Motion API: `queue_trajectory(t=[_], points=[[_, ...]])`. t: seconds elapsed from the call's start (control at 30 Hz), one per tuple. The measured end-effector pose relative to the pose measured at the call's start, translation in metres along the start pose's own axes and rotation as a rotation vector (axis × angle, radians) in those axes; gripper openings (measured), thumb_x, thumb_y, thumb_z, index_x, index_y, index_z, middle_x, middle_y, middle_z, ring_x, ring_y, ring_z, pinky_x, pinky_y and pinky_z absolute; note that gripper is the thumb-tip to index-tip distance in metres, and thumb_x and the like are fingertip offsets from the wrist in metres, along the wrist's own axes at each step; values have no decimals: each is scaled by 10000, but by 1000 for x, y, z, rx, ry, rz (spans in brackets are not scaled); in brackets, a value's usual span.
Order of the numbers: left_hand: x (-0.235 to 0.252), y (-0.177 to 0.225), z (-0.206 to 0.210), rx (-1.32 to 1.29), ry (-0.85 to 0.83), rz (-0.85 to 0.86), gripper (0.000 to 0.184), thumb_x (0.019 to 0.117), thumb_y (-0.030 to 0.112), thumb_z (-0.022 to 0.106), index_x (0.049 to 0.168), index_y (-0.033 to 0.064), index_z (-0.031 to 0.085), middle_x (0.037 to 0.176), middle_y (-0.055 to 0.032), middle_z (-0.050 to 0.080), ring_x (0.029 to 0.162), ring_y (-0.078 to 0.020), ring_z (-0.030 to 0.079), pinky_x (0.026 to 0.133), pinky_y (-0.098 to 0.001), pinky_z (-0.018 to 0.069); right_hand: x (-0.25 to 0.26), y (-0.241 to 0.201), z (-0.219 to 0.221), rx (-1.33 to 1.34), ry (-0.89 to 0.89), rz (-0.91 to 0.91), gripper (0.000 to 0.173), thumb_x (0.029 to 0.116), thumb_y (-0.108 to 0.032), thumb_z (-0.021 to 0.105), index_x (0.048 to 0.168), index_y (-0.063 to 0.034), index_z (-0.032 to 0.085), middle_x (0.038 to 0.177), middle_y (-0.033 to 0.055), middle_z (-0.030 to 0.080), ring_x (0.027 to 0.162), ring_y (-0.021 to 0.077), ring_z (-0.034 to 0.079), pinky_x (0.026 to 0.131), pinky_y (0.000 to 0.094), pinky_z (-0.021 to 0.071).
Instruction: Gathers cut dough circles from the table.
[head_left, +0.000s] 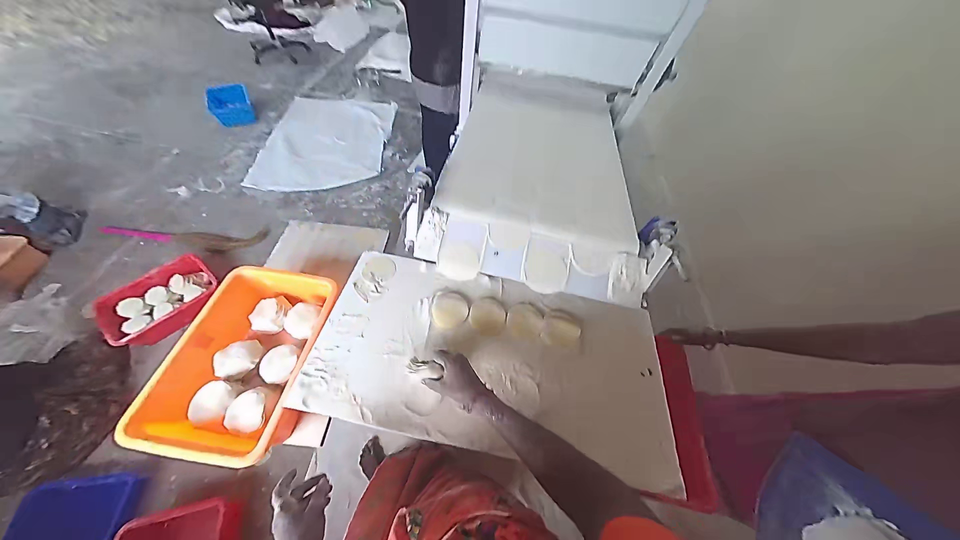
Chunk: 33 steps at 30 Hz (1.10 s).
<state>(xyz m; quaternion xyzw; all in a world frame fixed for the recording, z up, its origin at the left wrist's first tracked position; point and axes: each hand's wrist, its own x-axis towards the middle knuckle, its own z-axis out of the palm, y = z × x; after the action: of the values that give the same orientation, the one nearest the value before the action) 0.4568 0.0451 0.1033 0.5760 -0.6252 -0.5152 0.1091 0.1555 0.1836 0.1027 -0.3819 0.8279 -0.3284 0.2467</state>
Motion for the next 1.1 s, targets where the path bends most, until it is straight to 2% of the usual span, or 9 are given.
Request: queue_trajectory(t=[0.13,0.2,0.33,0.53,0.67,0.73,0.83,0.97,1.1], points=[[-12,-7,-7,125,17,30,677,968,35,635,1530,-89,278,1248,-325,626,998,-391,702,887,-536,577,-3,31,10,-8,24,157,482,900,-265,756,1336,-75,676,1268,178,702,1214,326,649,1091,501,471],[-18,-3,-22,187,16,10,655,974,59,638,1528,-71,312,1324,-316,586,1098,-403,665,957,-550,549,-6,25,19,48,115,110,430,890,-237,767,1264,-35,703,1195,183,726,1146,320,682,1051,502,506],[-2,7,-20,134,51,-7,657,972,29,630,1520,-64,280,1165,-249,680,927,-300,719,863,-466,584,1,32,32,55,383,-23,372,822,-218,819,1131,-25,748,1046,161,759,968,304,737,892,512,580],[36,42,-3,120,-117,146,475,1016,109,592,1428,-88,462,1197,-228,688,1067,-275,702,964,-425,560,25,12,53,4,246,-13,277,858,-73,739,1124,4,752,1055,205,755,982,356,735,900,568,565],[82,59,2,-272,-330,128,447,1096,282,438,1398,-29,548,1346,-168,636,1244,-200,611,1081,-371,482,40,-69,69,365,135,44,241,854,-71,702,1073,23,740,988,122,752,925,153,713,869,353,581],[109,58,9,-651,-444,-53,610,1123,392,196,1336,-37,573,1217,-140,679,1105,-166,642,972,-350,516,51,-111,82,697,13,322,204,904,-16,678,1101,35,692,972,92,737,867,102,699,764,275,591],[132,55,-6,-1138,-549,-300,877,1041,640,60,1107,11,668,961,-117,741,905,-195,717,831,-393,595,78,-156,103,898,-142,684,187,978,-32,650,1154,27,628,935,122,710,788,185,711,670,347,619],[167,36,-48,-1207,-482,-313,786,1049,574,73,1144,16,619,1010,-113,722,940,-211,701,806,-400,590,119,-191,131,888,-342,784,280,981,-13,625,1254,8,563,1013,139,698,844,208,716,711,366,624],[220,33,-96,-933,-384,-204,486,1099,342,233,1253,31,573,1024,-88,710,898,-178,695,752,-362,589,178,-211,178,749,-408,627,280,969,-23,653,1242,13,606,1012,140,700,854,206,699,736,376,607]])
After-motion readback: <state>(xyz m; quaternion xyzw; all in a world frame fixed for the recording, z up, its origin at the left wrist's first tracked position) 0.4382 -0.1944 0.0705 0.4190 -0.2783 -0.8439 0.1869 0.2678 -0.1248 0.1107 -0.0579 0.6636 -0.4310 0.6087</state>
